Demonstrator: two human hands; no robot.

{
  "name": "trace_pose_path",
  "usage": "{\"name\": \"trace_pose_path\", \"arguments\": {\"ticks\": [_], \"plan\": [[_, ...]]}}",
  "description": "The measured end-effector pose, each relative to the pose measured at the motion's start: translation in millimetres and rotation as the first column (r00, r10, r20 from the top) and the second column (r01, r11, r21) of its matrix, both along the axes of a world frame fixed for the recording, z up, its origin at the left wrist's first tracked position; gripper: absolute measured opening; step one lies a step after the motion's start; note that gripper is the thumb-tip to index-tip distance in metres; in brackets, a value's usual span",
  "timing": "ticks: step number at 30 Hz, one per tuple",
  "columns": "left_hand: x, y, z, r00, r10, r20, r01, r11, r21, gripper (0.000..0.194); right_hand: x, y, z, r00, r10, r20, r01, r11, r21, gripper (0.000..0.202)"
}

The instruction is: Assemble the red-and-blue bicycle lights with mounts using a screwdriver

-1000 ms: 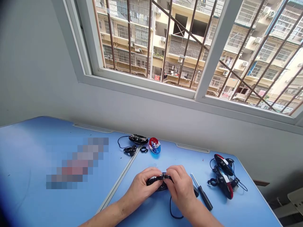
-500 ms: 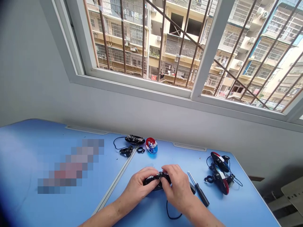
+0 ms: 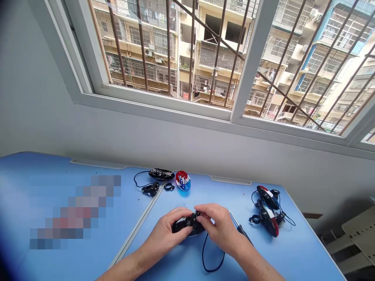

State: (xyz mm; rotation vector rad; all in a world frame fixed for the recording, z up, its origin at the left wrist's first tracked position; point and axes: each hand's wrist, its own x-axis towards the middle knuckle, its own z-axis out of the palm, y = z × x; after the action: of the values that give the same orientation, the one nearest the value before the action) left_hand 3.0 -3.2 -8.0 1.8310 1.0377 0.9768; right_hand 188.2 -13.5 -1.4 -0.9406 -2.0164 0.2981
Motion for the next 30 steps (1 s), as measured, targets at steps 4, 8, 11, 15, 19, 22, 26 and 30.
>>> {"name": "trace_pose_path", "arguments": {"ticks": [4,8,11,15,19,22,26,30], "plan": [[-0.4,-0.1,-0.4,1.000,-0.009,0.001,0.009,1.000,-0.003,0.025,-0.6,0.6,-1.2,0.998,-0.041,-0.037,0.039,0.997,-0.066,0.023],[-0.9,-0.2,-2.6,1.000,-0.006,-0.006,0.006,1.000,-0.002,0.024,-1.8,0.2,0.0,0.998,-0.054,-0.039,0.051,0.997,-0.064,0.022],[-0.9,-0.1,-3.1,1.000,0.007,-0.001,-0.007,1.000,0.010,0.023,-2.2,-0.6,1.9,0.997,-0.054,-0.048,0.051,0.996,-0.072,0.023],[-1.0,0.0,-2.5,1.000,0.004,-0.003,-0.004,1.000,0.015,0.024,-1.8,-0.8,2.7,0.996,-0.050,-0.069,0.045,0.997,-0.066,0.024],[-1.2,-0.2,-2.8,1.000,-0.005,-0.018,0.005,1.000,0.001,0.025,-0.7,-0.4,1.7,0.996,-0.045,-0.076,0.040,0.997,-0.064,0.024],[-1.0,-0.1,-3.7,1.000,-0.008,-0.018,0.008,1.000,0.004,0.024,-0.2,-0.3,0.7,0.997,-0.043,-0.061,0.039,0.996,-0.077,0.024],[-0.4,0.2,-3.6,1.000,-0.006,-0.007,0.006,1.000,0.005,0.022,-0.1,-0.3,0.0,0.998,-0.041,-0.047,0.038,0.997,-0.074,0.025],[-0.5,-0.4,-2.4,1.000,-0.007,-0.010,0.007,1.000,-0.006,0.022,-0.4,-0.2,0.3,0.999,-0.035,-0.038,0.032,0.998,-0.059,0.025]]}}
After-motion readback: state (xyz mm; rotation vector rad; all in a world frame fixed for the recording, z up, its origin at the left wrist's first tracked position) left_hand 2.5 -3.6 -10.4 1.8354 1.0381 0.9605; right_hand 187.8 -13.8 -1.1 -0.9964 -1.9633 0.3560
